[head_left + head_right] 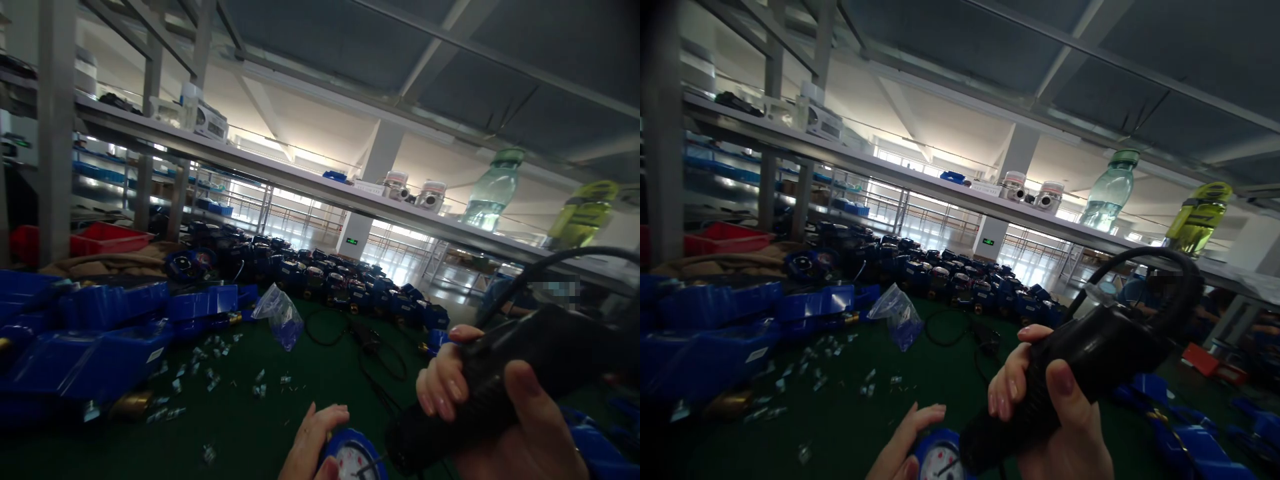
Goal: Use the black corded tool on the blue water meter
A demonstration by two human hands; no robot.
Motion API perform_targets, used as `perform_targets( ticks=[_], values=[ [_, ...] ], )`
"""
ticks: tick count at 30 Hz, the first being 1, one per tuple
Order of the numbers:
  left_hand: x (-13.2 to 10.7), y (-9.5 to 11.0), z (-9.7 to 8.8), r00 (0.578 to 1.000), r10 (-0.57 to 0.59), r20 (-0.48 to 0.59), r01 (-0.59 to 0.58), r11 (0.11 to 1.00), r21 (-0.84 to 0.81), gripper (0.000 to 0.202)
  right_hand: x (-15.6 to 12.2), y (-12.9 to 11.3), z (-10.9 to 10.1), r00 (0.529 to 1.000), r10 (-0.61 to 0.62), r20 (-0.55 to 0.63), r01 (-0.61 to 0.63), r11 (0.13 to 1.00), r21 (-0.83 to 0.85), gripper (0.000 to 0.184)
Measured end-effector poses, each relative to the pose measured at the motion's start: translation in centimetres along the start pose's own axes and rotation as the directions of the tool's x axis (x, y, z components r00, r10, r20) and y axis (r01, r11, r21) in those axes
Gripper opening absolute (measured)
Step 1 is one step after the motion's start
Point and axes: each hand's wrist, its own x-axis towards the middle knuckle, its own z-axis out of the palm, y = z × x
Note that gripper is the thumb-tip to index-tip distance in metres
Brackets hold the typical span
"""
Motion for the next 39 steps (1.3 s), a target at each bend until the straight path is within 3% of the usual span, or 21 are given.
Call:
perform_targets(
  ticks=[3,9,11,13,16,20,23,26,29,35,39],
  values=[
    [0.0,0.8,-0.1,0.986,0.168,-0.012,-0.166,0.981,0.101,0.049,0.1,0.1,0.8,0.999,-0.022,-0.026,0.022,1.000,0.007,0.034],
    [0.0,1.8,0.1,0.968,0.251,-0.025,-0.234,0.930,0.282,0.036,0.1,-0.2,1.4,0.998,-0.047,-0.031,0.047,0.999,0.000,0.036],
    [0.2,1.6,-0.2,0.974,0.207,-0.091,-0.175,0.946,0.274,0.036,0.0,-0.2,1.2,0.998,-0.065,-0.016,0.065,0.998,0.019,0.036],
    [0.7,1.1,-0.8,0.977,0.068,-0.200,-0.023,0.975,0.222,0.036,-0.3,-0.1,1.1,0.999,-0.039,0.018,0.038,0.998,0.044,0.035],
    [1.8,-0.2,-1.7,0.930,-0.151,-0.336,0.208,0.968,0.142,0.044,-0.7,0.5,1.1,0.993,0.085,0.087,-0.088,0.995,0.035,0.034],
    [2.5,-1.1,-2.0,0.895,-0.226,-0.384,0.288,0.951,0.112,0.054,-1.1,1.7,1.6,0.970,0.158,0.186,-0.154,0.988,-0.033,0.031],
    [1.9,-0.3,-1.3,0.933,-0.159,-0.323,0.212,0.967,0.138,0.046,-1.1,2.2,2.0,0.960,0.172,0.219,-0.166,0.985,-0.048,0.032],
    [1.1,0.6,-0.4,0.991,-0.128,-0.044,0.132,0.985,0.109,0.048,-1.1,2.4,2.3,0.955,0.171,0.241,-0.162,0.985,-0.055,0.033],
    [1.1,0.7,0.1,0.972,-0.145,0.186,0.146,0.989,0.010,0.060,-1.1,2.5,2.5,0.952,0.170,0.255,-0.158,0.985,-0.069,0.035],
    [1.5,0.7,0.1,0.969,-0.132,0.210,0.140,0.990,-0.025,0.061,-1.4,2.0,3.4,0.970,0.219,0.104,-0.209,0.973,-0.101,0.044],
    [1.5,0.4,0.3,0.974,-0.112,0.199,0.120,0.992,-0.033,0.058,-1.8,2.7,3.8,0.968,0.232,0.093,-0.221,0.968,-0.119,0.047]
  ],
)
